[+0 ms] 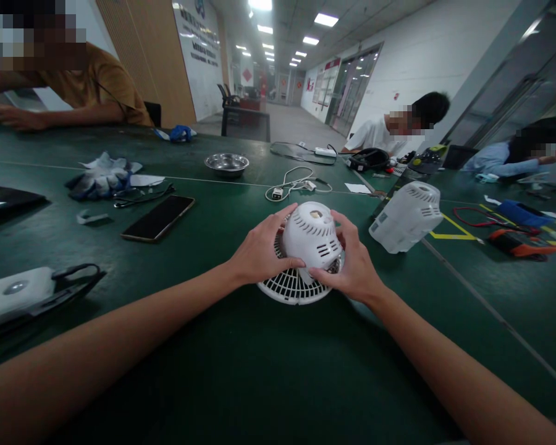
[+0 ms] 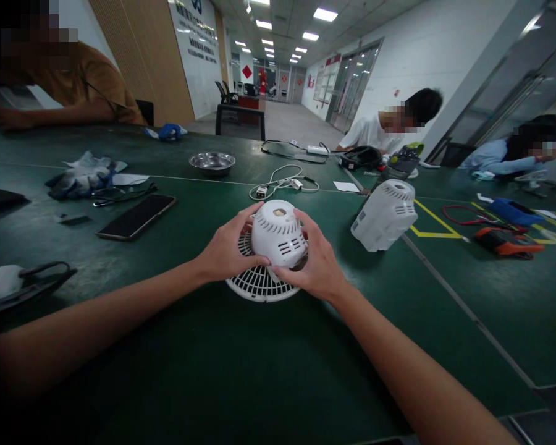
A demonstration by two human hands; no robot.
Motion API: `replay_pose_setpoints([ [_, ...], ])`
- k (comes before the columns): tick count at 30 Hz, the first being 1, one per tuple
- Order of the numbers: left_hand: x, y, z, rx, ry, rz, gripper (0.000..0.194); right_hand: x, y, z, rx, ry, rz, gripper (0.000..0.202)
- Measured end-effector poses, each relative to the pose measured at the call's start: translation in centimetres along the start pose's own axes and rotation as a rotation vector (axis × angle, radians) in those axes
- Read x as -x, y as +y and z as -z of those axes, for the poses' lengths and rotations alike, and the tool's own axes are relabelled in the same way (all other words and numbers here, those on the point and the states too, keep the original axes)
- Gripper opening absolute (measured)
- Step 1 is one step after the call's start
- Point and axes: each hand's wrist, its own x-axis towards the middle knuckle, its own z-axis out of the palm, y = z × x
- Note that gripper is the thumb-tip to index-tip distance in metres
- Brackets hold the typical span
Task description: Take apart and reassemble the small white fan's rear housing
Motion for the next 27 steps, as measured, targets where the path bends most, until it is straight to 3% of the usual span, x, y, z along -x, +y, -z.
replay_pose_setpoints([
  [5,-0.4,0.0,1.0,-0.017,-0.038,-0.029,0.087,0.2,1.5,0.5,-0.209,-0.01,-0.061,0.098],
  [13,-1.2,-0.1,2.5,0.036,-0.241,-0.042,0.087,0.4,1.4,0.9,-0.402,-0.15,-0.095,0.097],
  [27,-1.3,-0.3,2.8,-0.018,-0.246,-0.084,0.078,-0.3,0.5,0.8,-0.077,-0.149,0.001,0.111],
])
